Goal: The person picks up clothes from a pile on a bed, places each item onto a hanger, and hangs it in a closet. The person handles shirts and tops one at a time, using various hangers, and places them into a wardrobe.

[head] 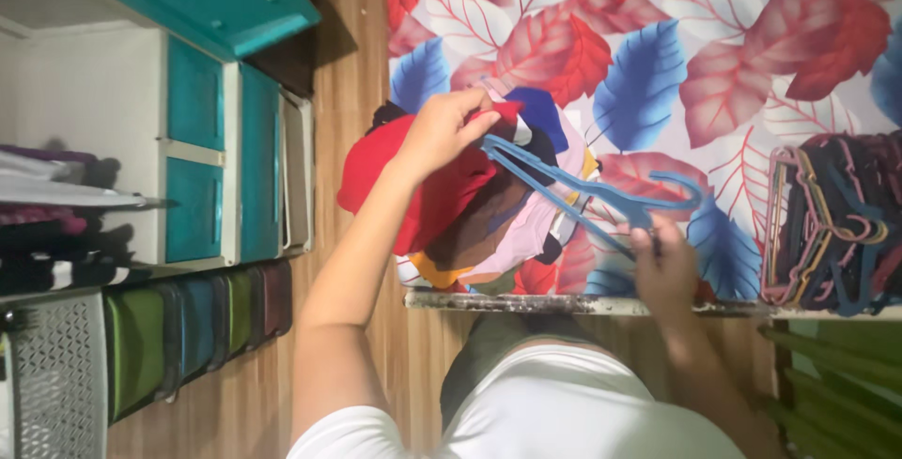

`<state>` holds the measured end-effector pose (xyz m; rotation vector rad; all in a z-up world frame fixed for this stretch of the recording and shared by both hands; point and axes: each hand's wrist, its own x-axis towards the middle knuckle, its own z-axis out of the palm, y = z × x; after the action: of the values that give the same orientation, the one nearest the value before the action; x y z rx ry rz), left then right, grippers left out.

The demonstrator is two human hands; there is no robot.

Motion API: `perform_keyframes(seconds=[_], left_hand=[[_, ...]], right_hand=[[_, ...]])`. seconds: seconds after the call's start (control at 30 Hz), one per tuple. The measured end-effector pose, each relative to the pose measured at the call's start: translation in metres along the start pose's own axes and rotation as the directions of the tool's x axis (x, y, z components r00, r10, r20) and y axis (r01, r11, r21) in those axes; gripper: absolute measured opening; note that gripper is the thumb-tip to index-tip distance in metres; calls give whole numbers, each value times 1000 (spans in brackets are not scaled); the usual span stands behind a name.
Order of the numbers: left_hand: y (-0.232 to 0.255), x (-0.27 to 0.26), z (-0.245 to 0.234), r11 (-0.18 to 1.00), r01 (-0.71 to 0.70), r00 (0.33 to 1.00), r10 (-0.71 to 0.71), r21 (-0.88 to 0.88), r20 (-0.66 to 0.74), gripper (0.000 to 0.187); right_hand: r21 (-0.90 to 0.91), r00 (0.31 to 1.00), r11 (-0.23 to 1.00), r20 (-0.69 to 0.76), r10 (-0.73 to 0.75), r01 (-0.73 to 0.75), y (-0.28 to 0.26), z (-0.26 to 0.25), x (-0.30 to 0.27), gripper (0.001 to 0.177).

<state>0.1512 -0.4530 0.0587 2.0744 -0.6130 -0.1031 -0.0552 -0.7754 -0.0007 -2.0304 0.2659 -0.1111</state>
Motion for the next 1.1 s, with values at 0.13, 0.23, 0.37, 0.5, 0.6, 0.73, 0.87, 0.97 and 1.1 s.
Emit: perform_keyframes(seconds=[0.13, 0.23, 0.37, 0.5, 0.6, 0.73, 0.87, 0.97, 1.1], left_hand=[[61, -11, -17, 995, -88, 992, 91, 40, -86, 19], [107, -13, -27, 977, -215, 973, 215, 4, -89, 18], [164, -6, -32, 981, -196, 968, 195, 7, -158, 21], [203, 1, -33, 954, -288, 926, 258, -77, -274, 20], [219, 5, -24, 939, -305, 915, 243, -157, -323, 20], [226, 15, 5, 833, -388, 901, 252, -395, -352, 17], [228, 24, 20, 665, -443, 877, 183, -602, -444, 23], [235, 26, 17, 476, -512, 852, 171, -715, -496, 18], [249, 26, -2, 357, -586, 810, 228, -727, -541, 13]], right_hand=[[221, 990, 966, -48, -130, 137, 19, -22, 1, 14], [541, 985, 823, -71, -159, 172, 47, -26, 3, 12], [765, 992, 638, -12, -129, 92, 59, -29, 3, 20], [948, 982, 313, 11, -191, 51, 35, -37, 5, 25], [925, 982, 350, -100, -161, 152, 6, -34, 10, 22], [796, 973, 569, -105, -206, 207, -29, -14, 31, 39], [752, 961, 611, -108, -254, 246, -57, -2, 45, 53], [622, 924, 697, -128, -361, 358, -90, -9, 56, 59], [598, 942, 739, -92, -323, 312, -135, -21, 79, 60]])
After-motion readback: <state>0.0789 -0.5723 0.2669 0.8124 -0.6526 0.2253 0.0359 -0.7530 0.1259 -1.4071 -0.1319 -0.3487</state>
